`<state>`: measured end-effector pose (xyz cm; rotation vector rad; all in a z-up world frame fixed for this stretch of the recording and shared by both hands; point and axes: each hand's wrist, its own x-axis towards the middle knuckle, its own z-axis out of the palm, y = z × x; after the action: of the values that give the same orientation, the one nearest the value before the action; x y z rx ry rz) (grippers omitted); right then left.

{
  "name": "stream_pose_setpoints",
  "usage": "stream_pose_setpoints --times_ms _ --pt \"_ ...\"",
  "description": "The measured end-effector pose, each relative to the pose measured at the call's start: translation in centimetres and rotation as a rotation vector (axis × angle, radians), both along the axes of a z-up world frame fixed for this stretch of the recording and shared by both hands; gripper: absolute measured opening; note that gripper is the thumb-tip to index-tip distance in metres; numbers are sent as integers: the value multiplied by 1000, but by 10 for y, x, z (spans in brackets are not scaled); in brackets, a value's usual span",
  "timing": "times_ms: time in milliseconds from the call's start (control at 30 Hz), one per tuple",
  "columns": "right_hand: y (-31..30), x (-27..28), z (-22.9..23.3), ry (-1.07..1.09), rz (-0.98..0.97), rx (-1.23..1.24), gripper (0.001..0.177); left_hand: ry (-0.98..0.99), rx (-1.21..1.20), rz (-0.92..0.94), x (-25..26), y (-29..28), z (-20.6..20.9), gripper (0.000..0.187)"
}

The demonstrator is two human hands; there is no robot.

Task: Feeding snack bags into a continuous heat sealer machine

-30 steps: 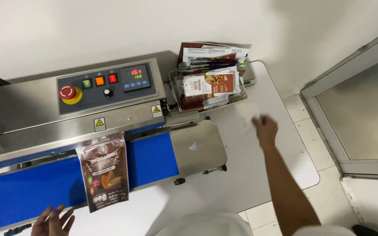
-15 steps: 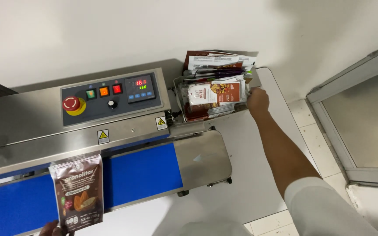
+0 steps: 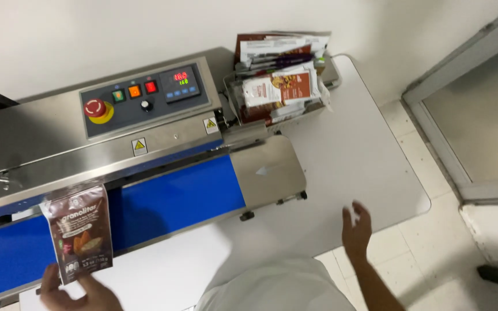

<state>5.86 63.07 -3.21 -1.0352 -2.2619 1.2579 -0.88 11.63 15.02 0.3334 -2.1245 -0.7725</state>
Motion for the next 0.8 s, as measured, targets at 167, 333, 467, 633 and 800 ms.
stream_pose_setpoints --times_ms 167,333,467,633,800 --pt "-54 99 -26 -194 -105 -156 41 3 51 -383 -11 44 -12 29" --pt "-71 151 -60 -170 -17 -202 32 -265 -6 -873 17 92 -27 21" --pt "-71 184 -72 -341 -112 -385 27 -639 19 -1202 23 93 -21 27" --pt "-144 322 -128 -520 -345 -361 40 -902 112 -1227 29 17 -21 31" --pt "-330 445 -182 -826 -3 -191 27 -1194 -98 -1181 29 -102 -37 33"
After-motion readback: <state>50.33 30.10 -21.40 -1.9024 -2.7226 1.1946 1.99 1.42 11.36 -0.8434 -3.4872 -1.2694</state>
